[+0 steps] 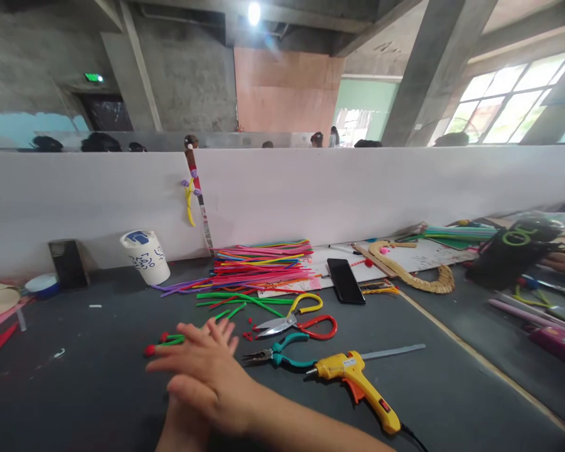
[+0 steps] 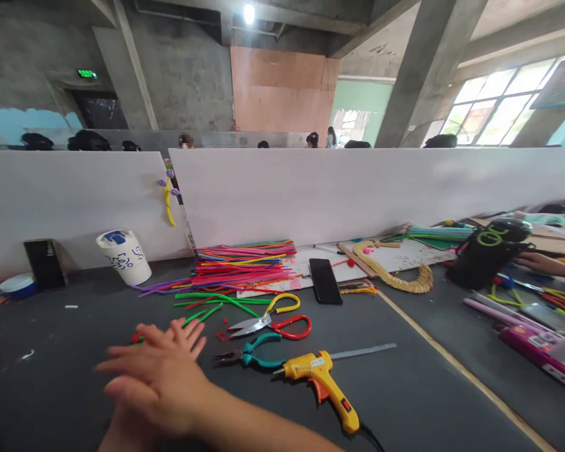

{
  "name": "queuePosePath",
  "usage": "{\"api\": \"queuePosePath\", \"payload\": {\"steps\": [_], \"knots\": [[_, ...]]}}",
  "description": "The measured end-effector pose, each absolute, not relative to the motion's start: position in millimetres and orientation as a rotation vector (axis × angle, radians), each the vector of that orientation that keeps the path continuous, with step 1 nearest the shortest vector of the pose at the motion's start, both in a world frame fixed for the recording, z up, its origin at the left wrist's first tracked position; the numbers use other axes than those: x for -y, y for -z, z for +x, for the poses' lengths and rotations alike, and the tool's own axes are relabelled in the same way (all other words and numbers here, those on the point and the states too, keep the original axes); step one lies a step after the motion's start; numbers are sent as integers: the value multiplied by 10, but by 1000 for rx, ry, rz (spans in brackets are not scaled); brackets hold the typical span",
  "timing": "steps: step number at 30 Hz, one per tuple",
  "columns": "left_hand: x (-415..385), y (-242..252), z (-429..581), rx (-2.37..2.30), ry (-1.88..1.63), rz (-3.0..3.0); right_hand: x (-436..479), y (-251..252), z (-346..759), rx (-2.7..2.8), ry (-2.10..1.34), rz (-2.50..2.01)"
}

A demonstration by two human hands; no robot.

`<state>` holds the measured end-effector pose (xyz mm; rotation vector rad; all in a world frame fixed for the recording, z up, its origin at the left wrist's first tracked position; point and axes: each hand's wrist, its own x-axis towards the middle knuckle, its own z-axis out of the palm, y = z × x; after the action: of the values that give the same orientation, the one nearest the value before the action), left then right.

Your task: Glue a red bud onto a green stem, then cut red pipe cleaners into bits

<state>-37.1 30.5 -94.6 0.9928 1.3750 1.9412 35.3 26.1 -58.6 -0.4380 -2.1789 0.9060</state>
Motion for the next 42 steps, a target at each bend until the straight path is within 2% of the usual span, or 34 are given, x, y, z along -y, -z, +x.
{"api": "queuePosePath", "payload": {"steps": [3, 4, 8, 16, 21, 26, 35, 39, 40, 42], "knots": [[-375, 912, -381, -1265, -1773, 870, -752, 709, 429, 2448, -309, -985], [-392, 930, -412, -1262, -1767, 832, -954, 760, 469, 2450, -251, -1093], [-463, 1145, -621, -1437, -1947, 596, -1624, 940, 630, 2483, -101, -1271], [-491, 1359, -684, -1467, -1809, 672, -1828, 1180, 261, 2711, 9, -1111], [-530, 1413, -700, -1449, -1684, 649, -1832, 1129, 199, 2645, -109, -1194], [-569, 1444, -703, -1367, -1669, 515, -1847, 810, 392, 2370, -307, -1244], [-493, 1331, -652, -1380, -1756, 577, -1688, -127, 938, 1507, -470, -938], [-394, 1124, -684, -1433, -1931, 676, -1199, -237, 963, 1347, -584, -697], [-340, 1033, -694, -1454, -2000, 719, -1083, -205, 945, 1315, -649, -643], [-215, 832, -707, -1553, -2157, 945, -898, -88, 897, 1133, -1051, -463]]}}
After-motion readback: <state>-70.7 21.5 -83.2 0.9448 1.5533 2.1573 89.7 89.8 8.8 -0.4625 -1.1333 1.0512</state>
